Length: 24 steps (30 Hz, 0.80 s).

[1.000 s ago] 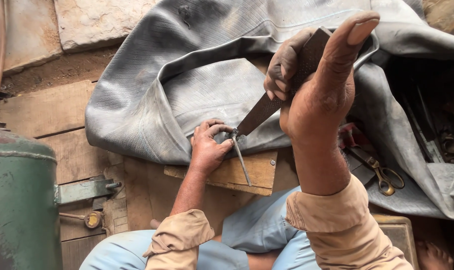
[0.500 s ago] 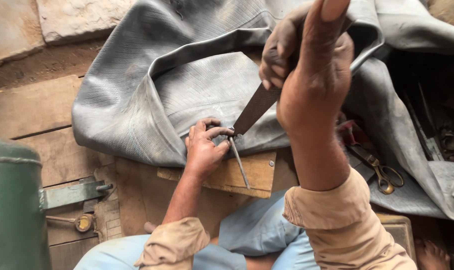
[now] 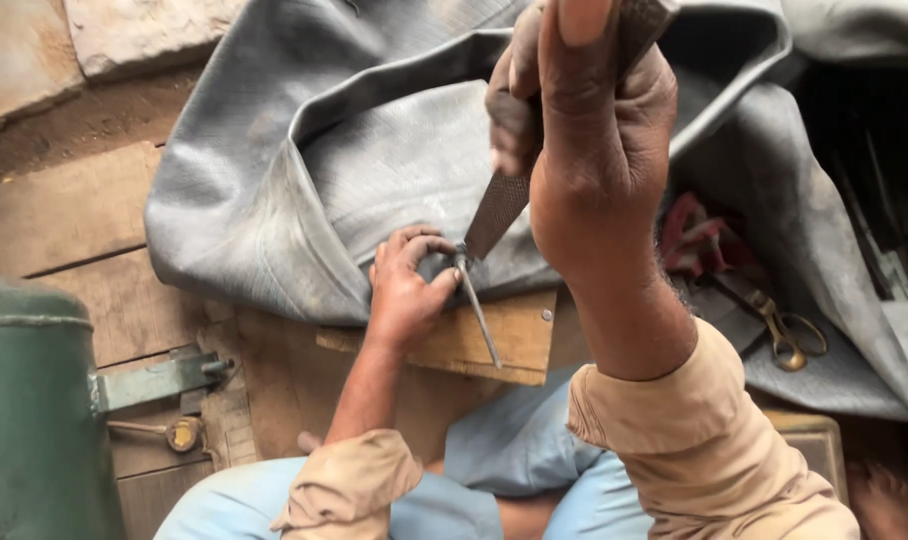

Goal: Using a metal file to roughen the surface of a rubber inner tube near the valve stem for repair.

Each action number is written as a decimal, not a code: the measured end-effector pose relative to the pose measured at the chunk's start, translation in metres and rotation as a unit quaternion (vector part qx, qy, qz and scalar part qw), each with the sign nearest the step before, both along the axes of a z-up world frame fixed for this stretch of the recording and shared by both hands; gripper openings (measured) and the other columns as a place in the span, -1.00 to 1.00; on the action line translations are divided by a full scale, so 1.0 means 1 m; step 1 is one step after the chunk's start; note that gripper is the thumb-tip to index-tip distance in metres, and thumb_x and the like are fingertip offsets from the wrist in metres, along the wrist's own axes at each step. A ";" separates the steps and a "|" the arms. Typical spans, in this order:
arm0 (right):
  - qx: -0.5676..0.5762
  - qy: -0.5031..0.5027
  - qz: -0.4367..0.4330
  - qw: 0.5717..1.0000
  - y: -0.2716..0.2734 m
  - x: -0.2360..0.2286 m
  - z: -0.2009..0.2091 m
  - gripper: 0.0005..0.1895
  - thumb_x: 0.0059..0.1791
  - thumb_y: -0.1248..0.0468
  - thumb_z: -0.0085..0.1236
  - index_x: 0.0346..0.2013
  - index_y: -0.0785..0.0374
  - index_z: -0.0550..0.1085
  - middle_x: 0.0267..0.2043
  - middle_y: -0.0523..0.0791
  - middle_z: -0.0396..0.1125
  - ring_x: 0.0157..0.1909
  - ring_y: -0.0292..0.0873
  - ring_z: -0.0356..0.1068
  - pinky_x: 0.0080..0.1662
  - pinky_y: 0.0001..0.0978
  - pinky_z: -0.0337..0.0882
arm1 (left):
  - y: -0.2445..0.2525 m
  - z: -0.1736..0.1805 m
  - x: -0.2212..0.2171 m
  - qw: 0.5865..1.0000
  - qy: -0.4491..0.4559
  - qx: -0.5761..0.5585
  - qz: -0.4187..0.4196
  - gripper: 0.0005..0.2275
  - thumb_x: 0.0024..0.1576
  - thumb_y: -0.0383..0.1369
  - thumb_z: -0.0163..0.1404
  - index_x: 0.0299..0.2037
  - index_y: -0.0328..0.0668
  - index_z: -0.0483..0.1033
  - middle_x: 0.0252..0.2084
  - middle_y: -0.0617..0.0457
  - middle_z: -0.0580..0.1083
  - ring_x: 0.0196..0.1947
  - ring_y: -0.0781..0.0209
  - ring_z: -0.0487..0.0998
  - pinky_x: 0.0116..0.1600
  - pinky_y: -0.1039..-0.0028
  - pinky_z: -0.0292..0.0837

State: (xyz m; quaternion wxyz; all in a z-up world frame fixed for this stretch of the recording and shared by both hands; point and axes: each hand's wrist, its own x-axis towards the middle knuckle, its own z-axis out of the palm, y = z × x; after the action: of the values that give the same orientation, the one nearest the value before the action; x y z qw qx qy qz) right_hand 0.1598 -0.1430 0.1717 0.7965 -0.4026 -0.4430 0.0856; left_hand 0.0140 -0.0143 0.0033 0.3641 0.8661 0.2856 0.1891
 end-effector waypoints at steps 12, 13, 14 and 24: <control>0.026 0.017 -0.051 0.998 -0.014 0.007 0.007 -0.40 0.32 -0.13 -0.12 -0.30 0.36 0.26 -0.56 -0.04 0.14 -0.64 -0.27 0.08 -0.51 -0.45 0.17 | -0.001 0.003 0.004 1.000 0.008 0.000 0.000 -0.78 -0.08 -0.31 0.23 -0.20 0.10 0.67 0.12 0.17 0.44 0.23 0.10 0.33 0.36 0.19 0.07; 0.028 0.015 -0.045 0.998 -0.011 0.009 0.007 -0.40 0.31 -0.14 -0.12 -0.31 0.36 0.26 -0.57 -0.05 0.14 -0.64 -0.28 0.08 -0.52 -0.47 0.16 | 0.000 0.004 0.005 1.000 0.003 -0.008 0.001 -0.76 -0.09 -0.31 0.23 -0.19 0.10 0.65 0.12 0.18 0.44 0.23 0.10 0.33 0.37 0.19 0.06; 0.027 0.017 -0.045 0.999 -0.009 0.010 0.006 -0.40 0.31 -0.14 -0.12 -0.31 0.36 0.26 -0.57 -0.05 0.14 -0.64 -0.28 0.08 -0.52 -0.47 0.16 | 0.000 0.004 0.005 1.000 0.005 -0.009 0.002 -0.76 -0.09 -0.31 0.23 -0.19 0.10 0.65 0.12 0.18 0.44 0.23 0.10 0.33 0.37 0.19 0.06; 0.003 0.006 0.008 1.000 0.007 0.013 0.004 -0.39 0.33 -0.09 -0.10 -0.38 0.35 0.26 -0.59 -0.11 0.10 -0.62 -0.31 0.07 -0.51 -0.50 0.12 | 0.000 0.002 0.004 1.000 0.024 -0.018 0.003 -0.79 -0.10 -0.34 0.24 -0.24 0.12 0.70 0.14 0.17 0.42 0.27 0.11 0.29 0.40 0.16 -0.04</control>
State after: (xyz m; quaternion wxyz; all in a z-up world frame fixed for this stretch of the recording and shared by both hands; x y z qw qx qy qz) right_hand 0.1725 -0.1357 0.1760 0.7996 -0.3962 -0.4416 0.0928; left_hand 0.0184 -0.0145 0.0049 0.3719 0.8630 0.2998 0.1642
